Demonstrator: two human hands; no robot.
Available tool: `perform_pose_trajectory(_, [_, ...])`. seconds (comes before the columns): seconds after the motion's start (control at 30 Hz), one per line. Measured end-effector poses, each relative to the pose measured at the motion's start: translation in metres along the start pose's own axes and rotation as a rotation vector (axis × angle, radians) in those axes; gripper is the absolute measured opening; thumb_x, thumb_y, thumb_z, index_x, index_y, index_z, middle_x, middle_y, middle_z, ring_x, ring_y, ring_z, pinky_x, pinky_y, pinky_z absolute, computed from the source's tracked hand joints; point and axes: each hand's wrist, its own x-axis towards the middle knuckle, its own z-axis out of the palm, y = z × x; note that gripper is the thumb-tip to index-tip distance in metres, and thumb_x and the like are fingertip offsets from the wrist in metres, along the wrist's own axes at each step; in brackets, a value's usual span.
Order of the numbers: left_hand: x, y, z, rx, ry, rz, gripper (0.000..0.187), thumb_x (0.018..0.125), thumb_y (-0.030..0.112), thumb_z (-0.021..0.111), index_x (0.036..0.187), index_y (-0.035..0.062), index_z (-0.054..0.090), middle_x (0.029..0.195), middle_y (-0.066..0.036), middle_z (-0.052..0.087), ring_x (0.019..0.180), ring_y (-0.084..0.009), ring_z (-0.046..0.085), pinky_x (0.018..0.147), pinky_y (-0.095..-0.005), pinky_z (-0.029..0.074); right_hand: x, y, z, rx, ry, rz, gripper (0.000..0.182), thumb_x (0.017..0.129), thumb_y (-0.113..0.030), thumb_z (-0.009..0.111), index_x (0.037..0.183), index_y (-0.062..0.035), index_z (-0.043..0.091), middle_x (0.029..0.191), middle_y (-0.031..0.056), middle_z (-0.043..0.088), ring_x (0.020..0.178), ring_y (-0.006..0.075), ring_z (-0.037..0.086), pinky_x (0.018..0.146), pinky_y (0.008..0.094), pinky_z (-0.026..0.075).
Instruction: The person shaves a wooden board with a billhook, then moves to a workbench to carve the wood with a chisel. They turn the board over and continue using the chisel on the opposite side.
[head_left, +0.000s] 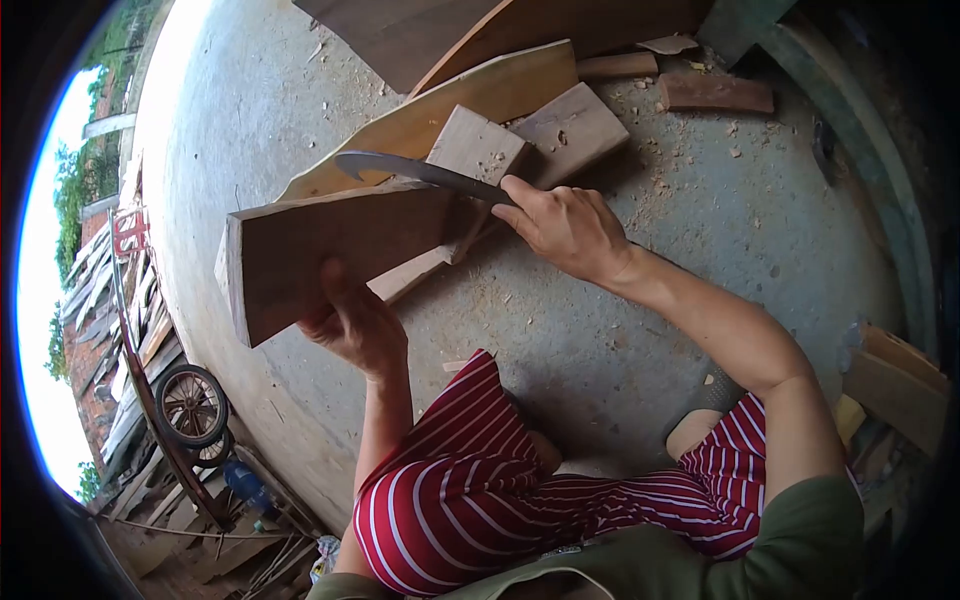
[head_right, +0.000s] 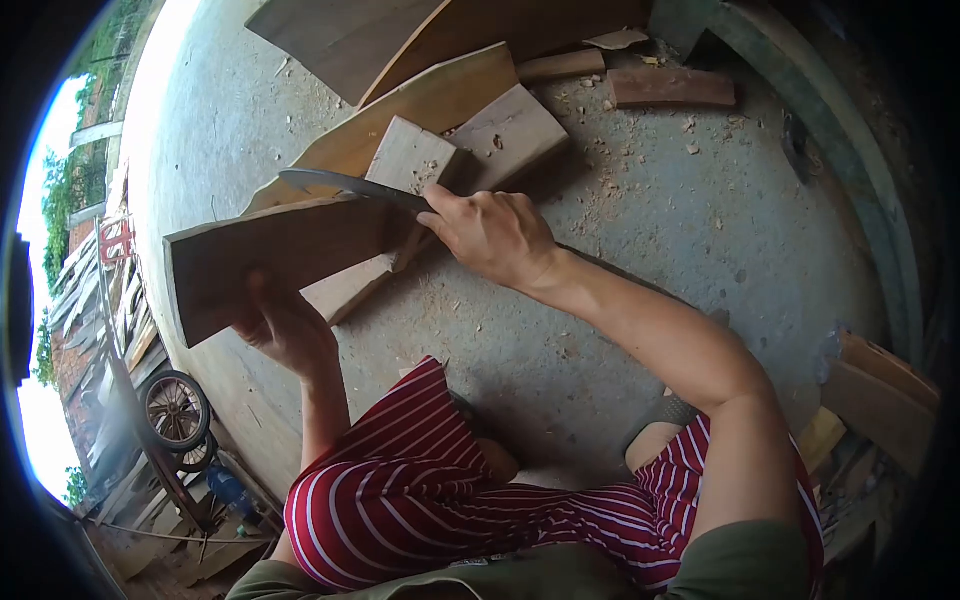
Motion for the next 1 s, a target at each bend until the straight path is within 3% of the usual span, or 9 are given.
perform_pose_trajectory(0.1, [-0.013,-0.005,-0.035,0.016,-0.056,-0.072,0.04,0.095,0.002,0.062,0.134,0.0085,0.055,0.134,-0.007,0.059,0.124,-0.0194,0.055,0.108,-0.0376,0.045,0.004,-0.022,-0.023,0.139,-0.084,0.009,0.023,0.095,-0.027,0.063,0.104,-0.0073,0.057,0.063,0.0171,0.065,0.061,0.0367,0.069,0.05,0.0453,0.055])
perform_pose_trajectory(0.23, [0.004,0.001,0.003,-0.027,0.003,0.017,0.037,0.096,0.002,0.061,0.132,0.0081,0.055,0.131,-0.007,0.06,0.119,-0.0185,0.058,0.104,-0.0347,0.048,0.011,0.007,0.018,0.0,-0.071,0.03,0.027,0.098,-0.03,0.059,0.109,-0.0046,0.056,0.063,0.0217,0.063,0.064,0.041,0.066,0.049,0.0469,0.052])
perform_pose_trajectory(0.3, [-0.001,0.002,0.002,-0.019,0.004,0.014,0.033,0.097,0.002,0.059,0.129,0.0094,0.058,0.128,-0.008,0.062,0.113,-0.0169,0.06,0.099,-0.0315,0.051,0.007,-0.003,0.009,0.043,-0.087,0.037,0.025,0.098,-0.029,0.059,0.106,-0.0053,0.056,0.062,0.0201,0.064,0.064,0.0395,0.067,0.051,0.0469,0.054])
perform_pose_trajectory(0.4, [-0.01,-0.003,-0.016,-0.015,-0.046,0.006,0.033,0.097,0.003,0.059,0.13,0.0092,0.058,0.129,-0.008,0.061,0.116,-0.0172,0.059,0.102,-0.034,0.049,-0.002,-0.019,-0.004,0.158,-0.126,0.062,0.024,0.097,-0.028,0.06,0.103,-0.0056,0.056,0.061,0.0186,0.064,0.062,0.037,0.068,0.051,0.0464,0.055])
perform_pose_trajectory(0.47, [-0.007,-0.002,-0.012,-0.021,0.001,0.0,0.031,0.098,0.003,0.059,0.128,0.0084,0.059,0.129,-0.008,0.061,0.117,-0.017,0.058,0.103,-0.0348,0.048,0.008,-0.014,-0.008,0.135,-0.111,0.051,0.028,0.098,-0.028,0.06,0.11,-0.0039,0.055,0.06,0.0203,0.061,0.062,0.0393,0.066,0.049,0.0462,0.052])
perform_pose_trajectory(0.6, [0.009,0.003,0.004,-0.069,0.008,-0.016,0.03,0.097,0.002,0.06,0.127,0.0088,0.059,0.127,-0.007,0.063,0.116,-0.0164,0.059,0.101,-0.0335,0.049,0.009,-0.021,-0.007,0.047,0.03,-0.029,0.026,0.097,-0.029,0.061,0.107,-0.005,0.058,0.06,0.02,0.062,0.06,0.0374,0.066,0.047,0.0444,0.052])
perform_pose_trajectory(0.77, [-0.008,0.0,0.002,-0.025,0.019,0.006,0.034,0.093,0.005,0.068,0.126,0.0058,0.058,0.125,-0.007,0.064,0.116,-0.0173,0.059,0.104,-0.0349,0.047,-0.007,-0.022,-0.018,0.093,-0.039,0.0,0.031,0.096,-0.029,0.062,0.115,-0.0047,0.057,0.061,0.02,0.063,0.062,0.038,0.067,0.049,0.0453,0.053])
perform_pose_trajectory(1.0, [0.001,0.004,0.012,-0.075,0.083,-0.018,0.035,0.093,0.003,0.067,0.126,0.006,0.058,0.124,-0.008,0.065,0.114,-0.0165,0.06,0.103,-0.0341,0.045,0.002,-0.016,-0.011,0.037,-0.032,-0.003,0.02,0.097,-0.027,0.058,0.099,-0.0065,0.055,0.062,0.0187,0.065,0.064,0.0378,0.069,0.05,0.0456,0.055])
